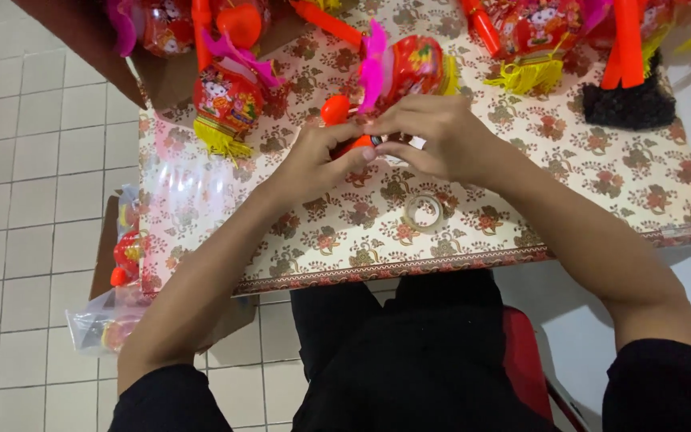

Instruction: Assembling decorative lanterns by attaching handles and other components using adhesive.

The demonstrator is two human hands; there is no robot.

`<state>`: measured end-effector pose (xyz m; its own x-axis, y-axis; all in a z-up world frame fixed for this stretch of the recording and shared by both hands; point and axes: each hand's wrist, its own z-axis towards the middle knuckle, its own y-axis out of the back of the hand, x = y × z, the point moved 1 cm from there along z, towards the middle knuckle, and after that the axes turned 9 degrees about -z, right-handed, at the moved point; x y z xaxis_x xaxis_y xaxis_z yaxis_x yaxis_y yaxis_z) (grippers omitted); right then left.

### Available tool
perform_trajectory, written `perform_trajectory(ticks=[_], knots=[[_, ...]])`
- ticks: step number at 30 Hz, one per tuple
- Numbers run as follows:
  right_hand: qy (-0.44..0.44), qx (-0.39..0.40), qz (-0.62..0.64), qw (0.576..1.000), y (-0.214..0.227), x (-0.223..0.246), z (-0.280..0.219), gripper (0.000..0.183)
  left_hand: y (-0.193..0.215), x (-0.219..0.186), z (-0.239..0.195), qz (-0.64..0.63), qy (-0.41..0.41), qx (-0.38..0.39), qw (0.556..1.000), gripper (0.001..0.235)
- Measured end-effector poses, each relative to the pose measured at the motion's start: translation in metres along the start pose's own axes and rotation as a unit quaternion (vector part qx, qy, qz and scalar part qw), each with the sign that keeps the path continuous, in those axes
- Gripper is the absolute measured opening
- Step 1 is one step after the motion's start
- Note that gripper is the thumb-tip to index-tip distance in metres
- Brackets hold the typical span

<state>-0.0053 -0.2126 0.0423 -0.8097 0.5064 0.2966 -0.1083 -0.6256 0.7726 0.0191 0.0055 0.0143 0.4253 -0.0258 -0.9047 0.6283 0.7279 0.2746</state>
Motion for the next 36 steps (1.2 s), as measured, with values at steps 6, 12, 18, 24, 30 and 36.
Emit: perform_trajectory(ticks=[6,12,18,24,30,36], knots=[[-0.052,0.005,0.124,0.991,0.029,-0.019,-0.001,0.014,0.001,-0.011,-0.002,0.008,-0.011,-0.002,1.0,0.027],[-0.124,0.227,0.189,0.947,0.051,-0.027,-0.016,0.019,0.011,0.002,0.0,-0.003,0.018,-0.009,1.0,0.025],[-0.097,0.362,0.141,0.917,0.026,-0.019,-0.036,0.022,0.002,0.011,0.002,0.032,0.028,0.008,0.999,0.025],[-0.078,0.355,0.116,0.924,0.02,-0.014,-0.034,0.024,-0.003,-0.002,0.001,0.144,0.047,0.052,0.987,0.032],[-0.106,0.251,0.047,0.961,0.014,-0.016,-0.036,0.032,-0.011,-0.022,0.004,0.176,0.001,0.068,0.982,0.038],[-0.125,0.069,0.083,0.986,-0.011,-0.019,-0.033,0.044,-0.019,0.023,-0.001,0.305,-0.127,0.001,0.944,0.045]])
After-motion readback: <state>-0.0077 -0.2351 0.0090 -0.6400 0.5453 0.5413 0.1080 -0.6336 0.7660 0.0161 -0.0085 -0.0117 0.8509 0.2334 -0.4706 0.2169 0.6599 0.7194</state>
